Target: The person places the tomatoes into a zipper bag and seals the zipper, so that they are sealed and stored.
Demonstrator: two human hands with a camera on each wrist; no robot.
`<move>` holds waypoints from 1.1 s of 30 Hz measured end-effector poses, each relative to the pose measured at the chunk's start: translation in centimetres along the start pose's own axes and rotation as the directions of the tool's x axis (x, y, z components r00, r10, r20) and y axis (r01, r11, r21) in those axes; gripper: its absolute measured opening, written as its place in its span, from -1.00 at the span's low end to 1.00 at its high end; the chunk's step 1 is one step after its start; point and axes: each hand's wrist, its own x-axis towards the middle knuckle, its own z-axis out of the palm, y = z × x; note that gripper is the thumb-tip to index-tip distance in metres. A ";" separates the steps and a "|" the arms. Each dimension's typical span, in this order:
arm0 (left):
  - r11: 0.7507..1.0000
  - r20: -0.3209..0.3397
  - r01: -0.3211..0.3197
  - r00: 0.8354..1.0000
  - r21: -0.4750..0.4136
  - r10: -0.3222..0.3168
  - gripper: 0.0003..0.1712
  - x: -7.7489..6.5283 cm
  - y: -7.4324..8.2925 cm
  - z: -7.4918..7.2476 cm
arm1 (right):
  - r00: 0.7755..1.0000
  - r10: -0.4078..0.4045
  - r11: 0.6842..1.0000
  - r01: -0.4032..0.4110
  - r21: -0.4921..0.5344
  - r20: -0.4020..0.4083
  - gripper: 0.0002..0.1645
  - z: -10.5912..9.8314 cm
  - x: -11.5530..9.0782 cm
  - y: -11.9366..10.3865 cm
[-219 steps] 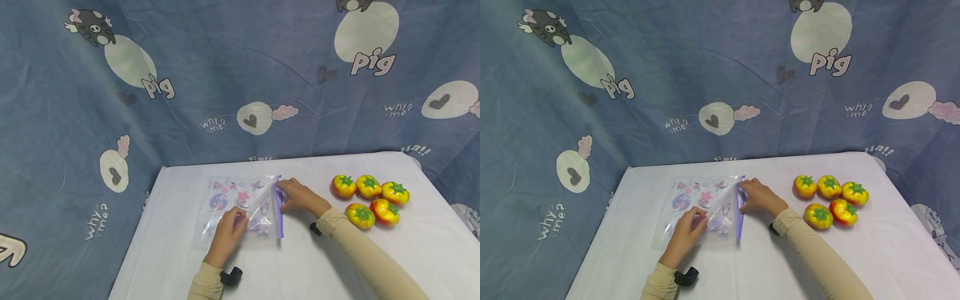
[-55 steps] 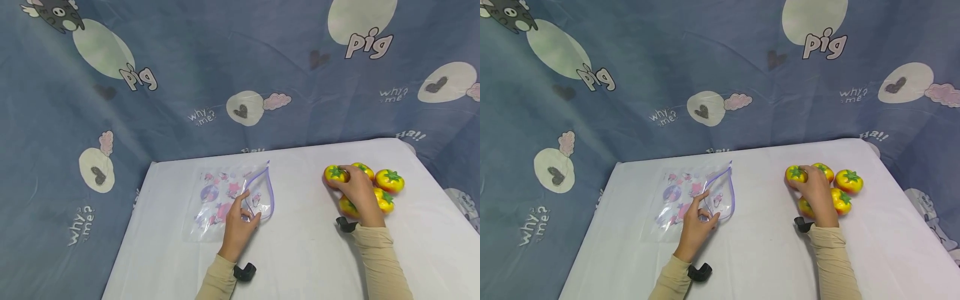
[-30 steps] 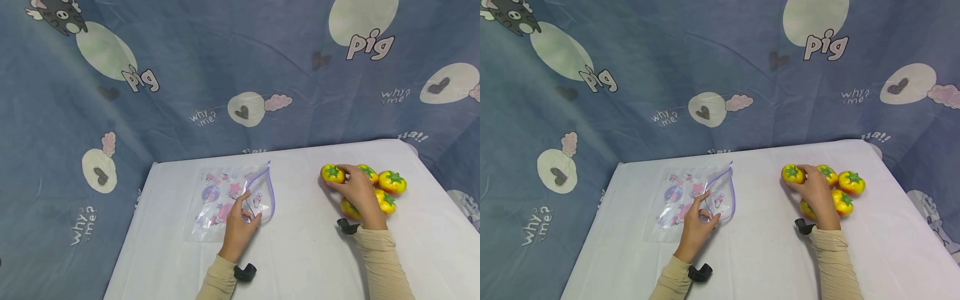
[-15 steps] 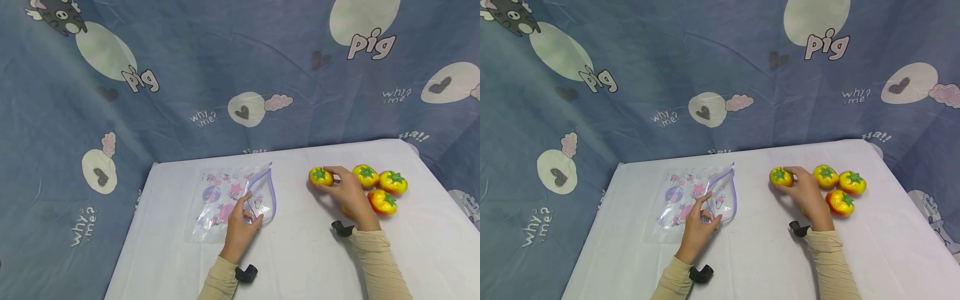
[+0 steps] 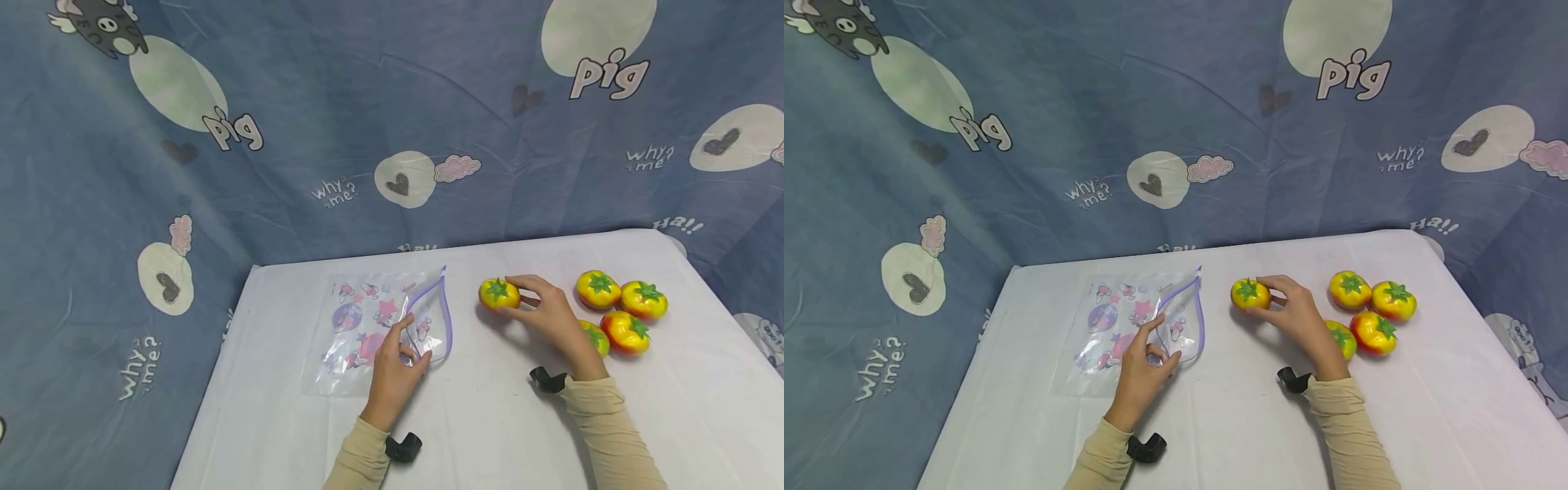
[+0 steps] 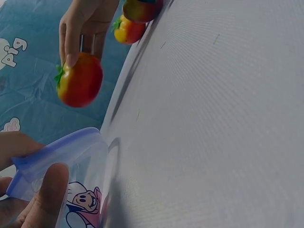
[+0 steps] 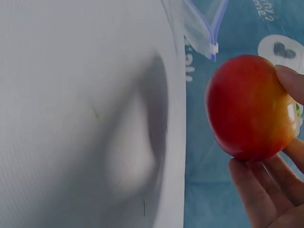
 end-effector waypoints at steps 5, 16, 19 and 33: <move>1.000 -0.003 -0.001 1.000 0.001 0.001 -0.17 0.0 0.0 -0.1 | 0.999 0.019 0.999 -0.021 0.032 0.042 -0.25 0.9 0.1 -0.5; 1.000 -0.014 -0.003 1.000 0.012 0.003 -0.16 -0.1 -0.1 -0.4 | 0.997 -0.074 0.993 0.071 0.098 0.031 -0.29 3.2 0.4 -1.3; 1.000 -0.006 0.008 1.000 0.002 -0.008 -0.15 -0.1 0.0 -0.4 | 0.996 -0.070 0.993 0.065 0.098 0.049 -0.30 3.7 0.4 -1.5; 1.000 0.024 0.017 1.000 0.014 -0.017 -0.15 -0.1 0.2 -0.2 | 0.987 -0.117 0.989 0.106 0.102 0.110 -0.32 6.0 0.2 -2.3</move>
